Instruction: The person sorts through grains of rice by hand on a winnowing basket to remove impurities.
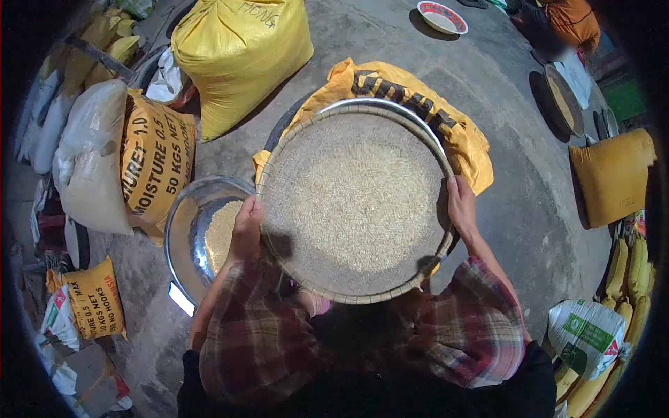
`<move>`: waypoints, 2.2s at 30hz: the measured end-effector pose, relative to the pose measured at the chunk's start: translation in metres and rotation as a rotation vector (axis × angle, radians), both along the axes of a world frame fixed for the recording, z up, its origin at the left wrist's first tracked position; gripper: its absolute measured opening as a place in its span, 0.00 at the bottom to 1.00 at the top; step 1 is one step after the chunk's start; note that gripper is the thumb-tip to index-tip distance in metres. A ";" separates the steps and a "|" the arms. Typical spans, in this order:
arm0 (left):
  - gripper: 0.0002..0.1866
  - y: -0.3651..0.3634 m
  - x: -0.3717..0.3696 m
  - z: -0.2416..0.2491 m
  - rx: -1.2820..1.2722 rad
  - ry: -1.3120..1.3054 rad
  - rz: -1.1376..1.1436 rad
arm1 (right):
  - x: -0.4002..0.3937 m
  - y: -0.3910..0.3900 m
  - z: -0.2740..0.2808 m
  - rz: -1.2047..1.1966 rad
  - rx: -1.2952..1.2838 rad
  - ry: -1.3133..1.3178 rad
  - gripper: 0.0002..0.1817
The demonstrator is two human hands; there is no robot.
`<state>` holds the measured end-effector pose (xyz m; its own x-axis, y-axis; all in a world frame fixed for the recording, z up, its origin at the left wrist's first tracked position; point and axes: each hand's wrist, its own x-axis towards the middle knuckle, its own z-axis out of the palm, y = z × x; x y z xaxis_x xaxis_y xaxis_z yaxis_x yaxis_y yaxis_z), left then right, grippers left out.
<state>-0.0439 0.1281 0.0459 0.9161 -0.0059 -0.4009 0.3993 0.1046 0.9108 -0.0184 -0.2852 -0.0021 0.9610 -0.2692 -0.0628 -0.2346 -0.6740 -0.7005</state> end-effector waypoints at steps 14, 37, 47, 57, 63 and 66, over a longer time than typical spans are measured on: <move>0.15 0.004 -0.013 -0.011 0.392 0.053 -0.226 | -0.005 -0.014 0.016 0.030 -0.066 -0.027 0.18; 0.17 0.023 -0.034 -0.042 0.313 -0.007 -0.276 | 0.004 -0.024 0.015 -0.056 0.062 0.050 0.19; 0.14 0.011 -0.027 0.032 0.261 -0.172 -0.136 | -0.004 0.005 0.054 -0.098 0.273 -0.266 0.19; 0.14 0.033 -0.011 -0.007 0.374 -0.027 -0.372 | -0.008 -0.006 0.009 -0.028 0.132 -0.036 0.20; 0.14 0.015 -0.033 0.050 0.264 -0.089 -0.043 | -0.014 0.005 0.060 -0.093 0.218 -0.205 0.19; 0.13 0.025 -0.008 -0.005 0.694 -0.274 -0.306 | 0.001 0.000 0.014 -0.006 0.190 -0.239 0.18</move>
